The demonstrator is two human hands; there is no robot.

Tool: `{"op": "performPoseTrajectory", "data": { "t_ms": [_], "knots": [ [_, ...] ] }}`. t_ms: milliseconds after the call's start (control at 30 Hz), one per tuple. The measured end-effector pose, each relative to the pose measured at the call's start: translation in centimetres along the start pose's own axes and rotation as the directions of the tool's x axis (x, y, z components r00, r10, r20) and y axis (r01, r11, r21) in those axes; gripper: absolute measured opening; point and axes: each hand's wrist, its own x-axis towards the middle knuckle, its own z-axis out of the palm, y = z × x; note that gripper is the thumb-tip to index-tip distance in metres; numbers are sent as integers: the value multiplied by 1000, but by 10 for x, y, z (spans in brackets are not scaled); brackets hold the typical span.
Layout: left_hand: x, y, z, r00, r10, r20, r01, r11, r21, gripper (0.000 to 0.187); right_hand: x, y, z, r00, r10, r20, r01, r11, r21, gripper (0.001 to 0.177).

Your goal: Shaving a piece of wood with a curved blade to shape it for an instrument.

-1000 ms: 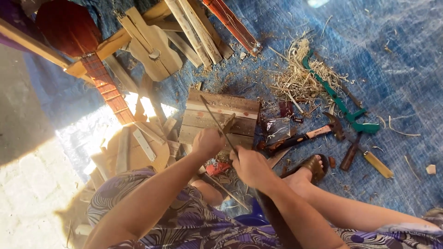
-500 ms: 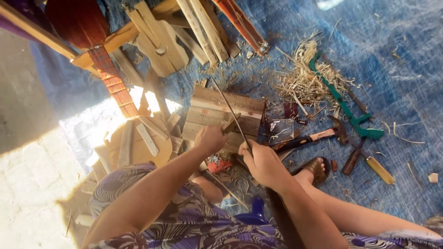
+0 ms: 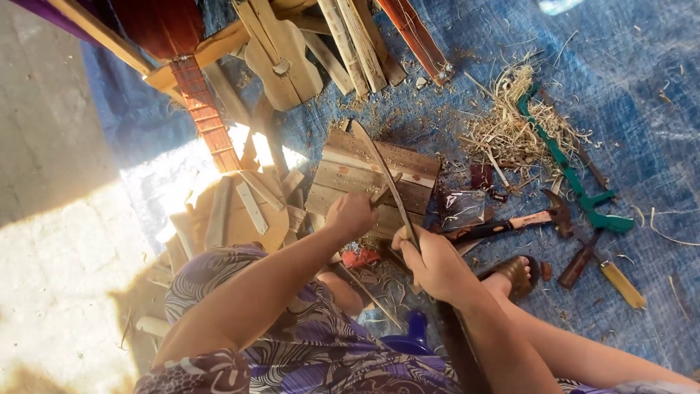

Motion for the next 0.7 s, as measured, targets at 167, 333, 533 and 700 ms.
{"op": "performPoseTrajectory", "data": {
  "t_ms": [167, 333, 533, 700],
  "knots": [
    [-28, 25, -28, 1000, -10, 0, 10, 1000, 8, 40, 65, 89, 22, 962, 260, 84, -234, 943, -237, 47],
    [14, -20, 19, 999, 17, 28, -20, 994, 108, 40, 44, 60, 11, 989, 148, 8, -148, 988, -49, 38],
    [23, -20, 23, 998, 45, 47, -50, 991, 124, 43, 6, 3, 2, 1000, -12, 15, 13, 998, -64, 22],
    [-47, 32, -71, 993, 117, 15, -114, 927, 358, 33, 74, 124, 28, 962, 273, 16, -264, 943, -201, 45]
  ]
}}
